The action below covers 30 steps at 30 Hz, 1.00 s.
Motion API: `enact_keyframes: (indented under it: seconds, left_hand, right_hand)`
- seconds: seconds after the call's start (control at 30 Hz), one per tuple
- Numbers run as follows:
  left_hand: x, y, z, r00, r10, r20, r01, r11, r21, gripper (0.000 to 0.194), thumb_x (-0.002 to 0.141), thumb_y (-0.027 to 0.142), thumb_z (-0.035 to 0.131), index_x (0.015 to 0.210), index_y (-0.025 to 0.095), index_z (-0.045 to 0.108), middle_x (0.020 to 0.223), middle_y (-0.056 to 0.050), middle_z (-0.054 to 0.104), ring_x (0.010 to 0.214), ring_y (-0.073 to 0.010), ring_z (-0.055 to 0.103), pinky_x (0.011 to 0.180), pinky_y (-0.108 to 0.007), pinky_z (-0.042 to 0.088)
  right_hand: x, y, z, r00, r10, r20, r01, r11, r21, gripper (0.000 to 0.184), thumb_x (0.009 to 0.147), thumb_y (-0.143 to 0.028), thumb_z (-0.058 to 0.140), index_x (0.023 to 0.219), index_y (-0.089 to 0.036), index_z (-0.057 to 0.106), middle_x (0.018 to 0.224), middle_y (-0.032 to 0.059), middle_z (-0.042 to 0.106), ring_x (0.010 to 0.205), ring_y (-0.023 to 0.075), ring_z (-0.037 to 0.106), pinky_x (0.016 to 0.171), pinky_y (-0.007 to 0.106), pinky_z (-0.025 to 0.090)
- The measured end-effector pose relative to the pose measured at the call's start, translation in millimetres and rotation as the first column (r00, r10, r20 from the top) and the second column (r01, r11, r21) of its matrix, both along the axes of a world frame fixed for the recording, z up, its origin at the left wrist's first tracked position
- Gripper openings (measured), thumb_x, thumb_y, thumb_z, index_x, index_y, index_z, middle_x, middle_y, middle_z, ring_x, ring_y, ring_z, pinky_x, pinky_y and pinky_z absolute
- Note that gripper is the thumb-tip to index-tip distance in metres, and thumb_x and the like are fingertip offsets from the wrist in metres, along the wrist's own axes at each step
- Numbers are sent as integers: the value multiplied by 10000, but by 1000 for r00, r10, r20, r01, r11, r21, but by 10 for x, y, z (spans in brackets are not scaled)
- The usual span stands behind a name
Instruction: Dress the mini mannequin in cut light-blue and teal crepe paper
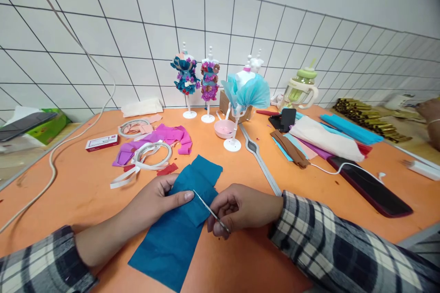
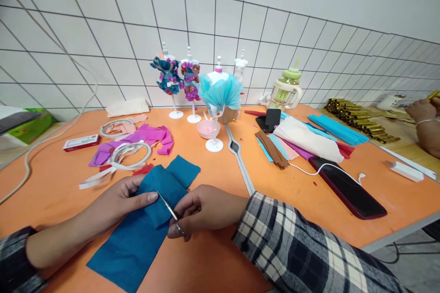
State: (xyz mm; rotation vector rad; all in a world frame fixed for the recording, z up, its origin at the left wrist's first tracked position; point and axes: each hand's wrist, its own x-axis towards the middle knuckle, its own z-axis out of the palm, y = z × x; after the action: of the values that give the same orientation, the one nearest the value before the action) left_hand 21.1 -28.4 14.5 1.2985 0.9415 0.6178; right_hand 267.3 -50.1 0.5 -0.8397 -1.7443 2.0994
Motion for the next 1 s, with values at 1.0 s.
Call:
enact_keyframes:
  seconds: [1.0]
  left_hand:
    - [6, -3, -21, 999, -4, -39, 7, 996, 85, 364, 702, 513, 855, 718, 177, 716, 706, -12, 742, 646, -177, 653, 601, -256, 547]
  right_hand:
    - [-7, -14, 49, 999, 10, 38, -11, 1000, 11, 556, 699, -612, 836, 938, -121, 728, 752, 13, 686, 692, 108, 631, 696, 217, 494]
